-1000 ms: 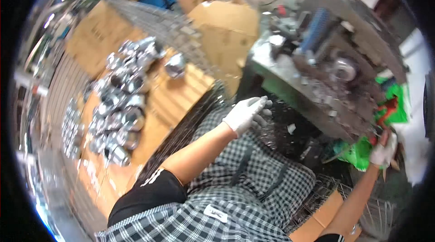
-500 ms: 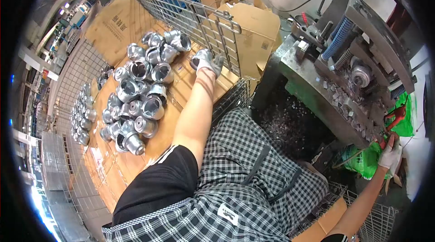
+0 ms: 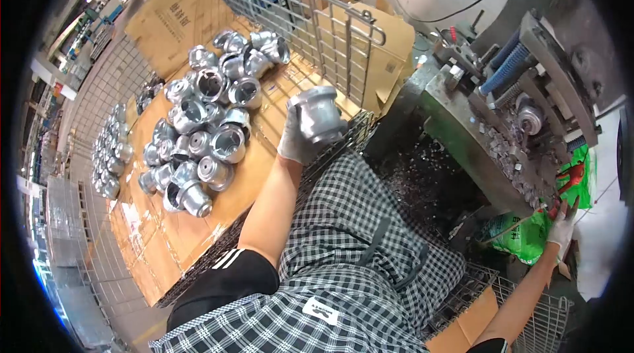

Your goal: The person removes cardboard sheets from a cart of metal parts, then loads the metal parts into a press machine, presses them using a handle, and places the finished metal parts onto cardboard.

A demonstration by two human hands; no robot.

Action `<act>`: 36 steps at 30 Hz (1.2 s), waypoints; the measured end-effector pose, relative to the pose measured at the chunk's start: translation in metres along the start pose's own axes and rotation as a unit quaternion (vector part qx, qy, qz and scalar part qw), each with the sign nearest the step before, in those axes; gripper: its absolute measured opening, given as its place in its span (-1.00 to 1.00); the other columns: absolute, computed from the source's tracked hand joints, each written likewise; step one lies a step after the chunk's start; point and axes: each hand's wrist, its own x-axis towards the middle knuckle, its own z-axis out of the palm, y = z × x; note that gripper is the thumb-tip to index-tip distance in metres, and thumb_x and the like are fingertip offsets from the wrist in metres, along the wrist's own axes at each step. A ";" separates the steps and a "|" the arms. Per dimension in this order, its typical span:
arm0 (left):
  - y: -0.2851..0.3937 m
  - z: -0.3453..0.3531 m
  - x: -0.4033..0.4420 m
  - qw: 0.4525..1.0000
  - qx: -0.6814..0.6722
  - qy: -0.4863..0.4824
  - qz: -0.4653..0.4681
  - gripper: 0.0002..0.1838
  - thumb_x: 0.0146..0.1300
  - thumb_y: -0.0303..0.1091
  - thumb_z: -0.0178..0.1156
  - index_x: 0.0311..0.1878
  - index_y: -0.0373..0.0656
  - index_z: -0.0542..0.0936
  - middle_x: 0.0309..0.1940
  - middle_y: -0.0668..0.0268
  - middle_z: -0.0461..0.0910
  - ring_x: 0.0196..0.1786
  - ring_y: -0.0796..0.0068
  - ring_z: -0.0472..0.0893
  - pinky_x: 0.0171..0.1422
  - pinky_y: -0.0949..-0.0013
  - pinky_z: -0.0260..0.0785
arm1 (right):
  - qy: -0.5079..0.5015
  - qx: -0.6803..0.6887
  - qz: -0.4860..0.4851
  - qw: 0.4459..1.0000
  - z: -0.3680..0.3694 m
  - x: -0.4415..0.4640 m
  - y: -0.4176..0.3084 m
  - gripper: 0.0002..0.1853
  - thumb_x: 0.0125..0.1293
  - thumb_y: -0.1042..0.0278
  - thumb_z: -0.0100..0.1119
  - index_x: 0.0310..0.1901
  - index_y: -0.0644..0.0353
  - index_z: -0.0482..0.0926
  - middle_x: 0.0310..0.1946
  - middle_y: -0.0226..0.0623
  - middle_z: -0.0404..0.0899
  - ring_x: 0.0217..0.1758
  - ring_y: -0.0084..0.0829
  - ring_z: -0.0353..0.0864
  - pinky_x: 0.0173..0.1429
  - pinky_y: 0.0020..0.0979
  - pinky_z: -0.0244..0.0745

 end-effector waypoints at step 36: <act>-0.154 0.150 0.087 0.935 0.055 -0.029 -0.348 -0.44 0.23 0.08 0.19 0.15 -0.09 0.43 -0.17 0.25 0.54 -0.24 0.40 0.52 -0.22 0.31 0.38 | 0.267 0.640 0.365 0.621 -0.094 -0.418 0.068 -0.56 0.32 -0.04 0.06 0.09 0.07 0.47 -0.11 -0.31 0.54 -0.13 -0.43 0.51 -0.08 -0.34 0.52</act>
